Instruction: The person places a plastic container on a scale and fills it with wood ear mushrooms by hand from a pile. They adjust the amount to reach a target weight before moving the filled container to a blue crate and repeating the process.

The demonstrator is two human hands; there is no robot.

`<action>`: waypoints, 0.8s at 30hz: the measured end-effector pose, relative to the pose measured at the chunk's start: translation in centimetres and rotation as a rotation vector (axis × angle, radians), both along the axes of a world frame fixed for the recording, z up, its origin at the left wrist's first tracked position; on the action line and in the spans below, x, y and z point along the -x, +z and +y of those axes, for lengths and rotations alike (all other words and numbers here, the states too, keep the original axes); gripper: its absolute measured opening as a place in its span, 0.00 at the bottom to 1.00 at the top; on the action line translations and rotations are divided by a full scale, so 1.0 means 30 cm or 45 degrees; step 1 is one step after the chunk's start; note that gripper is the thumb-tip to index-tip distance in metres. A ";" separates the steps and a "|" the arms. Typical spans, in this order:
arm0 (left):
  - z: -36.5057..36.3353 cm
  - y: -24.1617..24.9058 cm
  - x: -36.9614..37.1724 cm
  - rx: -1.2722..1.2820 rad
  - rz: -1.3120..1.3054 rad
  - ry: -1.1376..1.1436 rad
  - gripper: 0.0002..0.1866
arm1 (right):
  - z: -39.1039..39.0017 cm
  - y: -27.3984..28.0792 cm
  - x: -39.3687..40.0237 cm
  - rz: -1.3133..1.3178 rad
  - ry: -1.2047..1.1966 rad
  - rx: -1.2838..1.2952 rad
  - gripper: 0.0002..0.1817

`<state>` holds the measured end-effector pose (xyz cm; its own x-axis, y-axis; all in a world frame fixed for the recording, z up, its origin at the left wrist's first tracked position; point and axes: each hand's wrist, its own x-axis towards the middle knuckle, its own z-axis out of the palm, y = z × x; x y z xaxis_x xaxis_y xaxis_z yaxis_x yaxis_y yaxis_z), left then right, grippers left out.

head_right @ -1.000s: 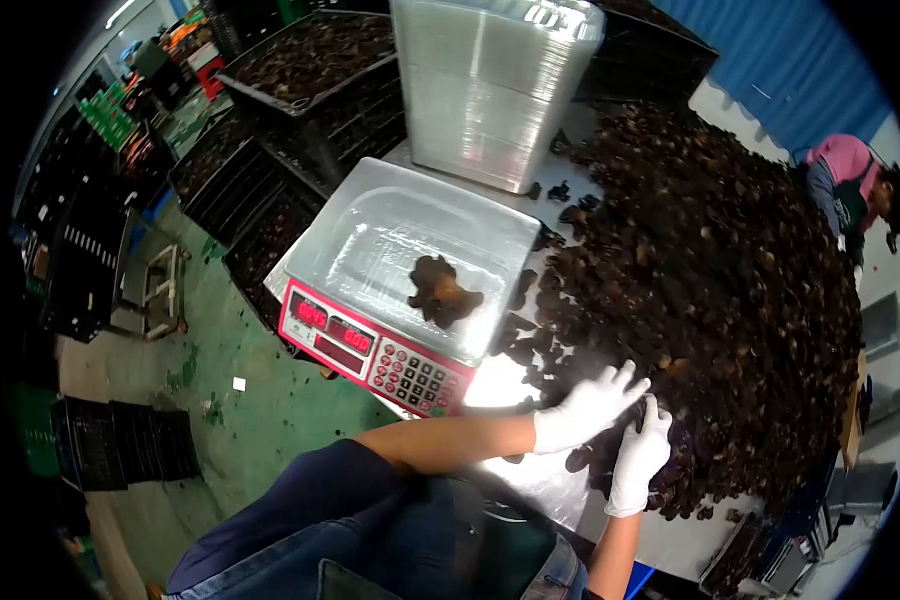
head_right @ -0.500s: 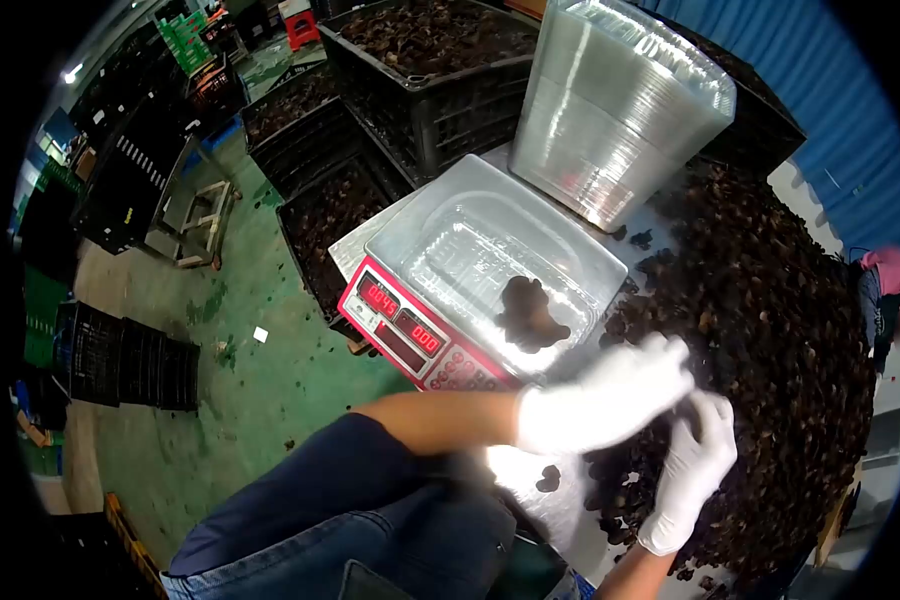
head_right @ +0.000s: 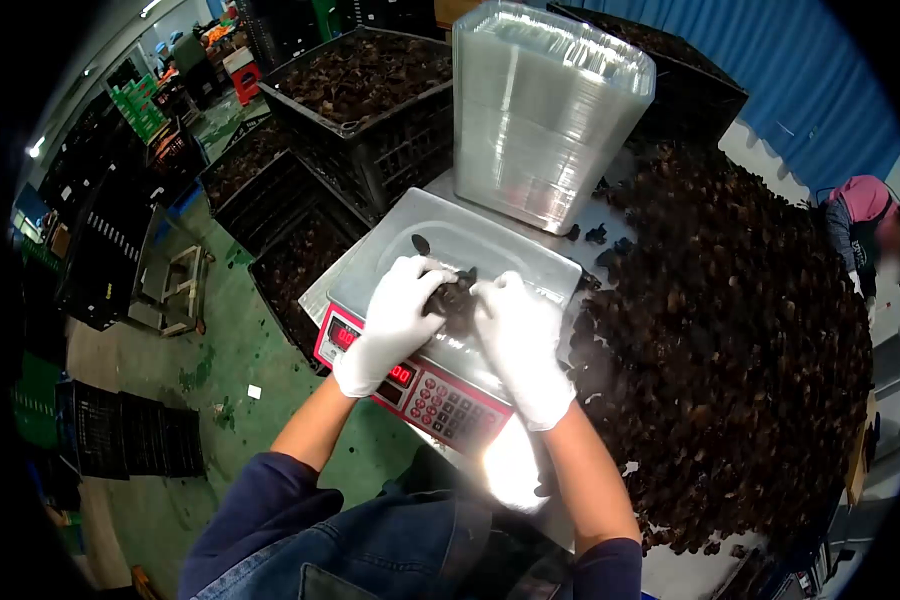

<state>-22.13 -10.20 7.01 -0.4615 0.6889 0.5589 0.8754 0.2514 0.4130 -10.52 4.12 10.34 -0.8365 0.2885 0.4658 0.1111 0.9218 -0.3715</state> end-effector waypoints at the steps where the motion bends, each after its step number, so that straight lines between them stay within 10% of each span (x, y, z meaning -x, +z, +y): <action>1: 0.033 -0.017 -0.022 -0.037 -0.021 0.033 0.20 | 0.022 0.009 -0.015 0.009 0.013 -0.022 0.08; 9: 0.043 0.015 -0.032 0.106 -0.111 0.008 0.41 | 0.108 0.081 -0.092 -0.017 -0.045 0.587 0.30; 15: -0.010 0.070 -0.035 0.247 -0.212 0.063 0.54 | 0.134 -0.073 -0.057 0.243 -0.232 0.184 0.21; 24: 0.058 0.088 -0.153 -0.081 0.013 -0.010 0.43 | 0.128 -0.054 -0.029 0.188 -0.325 0.081 0.20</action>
<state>-17.55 -8.45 9.65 -0.4500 0.6557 0.6063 0.8816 0.2178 0.4188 -9.65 7.97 8.72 -0.6578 0.5137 0.5509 0.2771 0.8451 -0.4571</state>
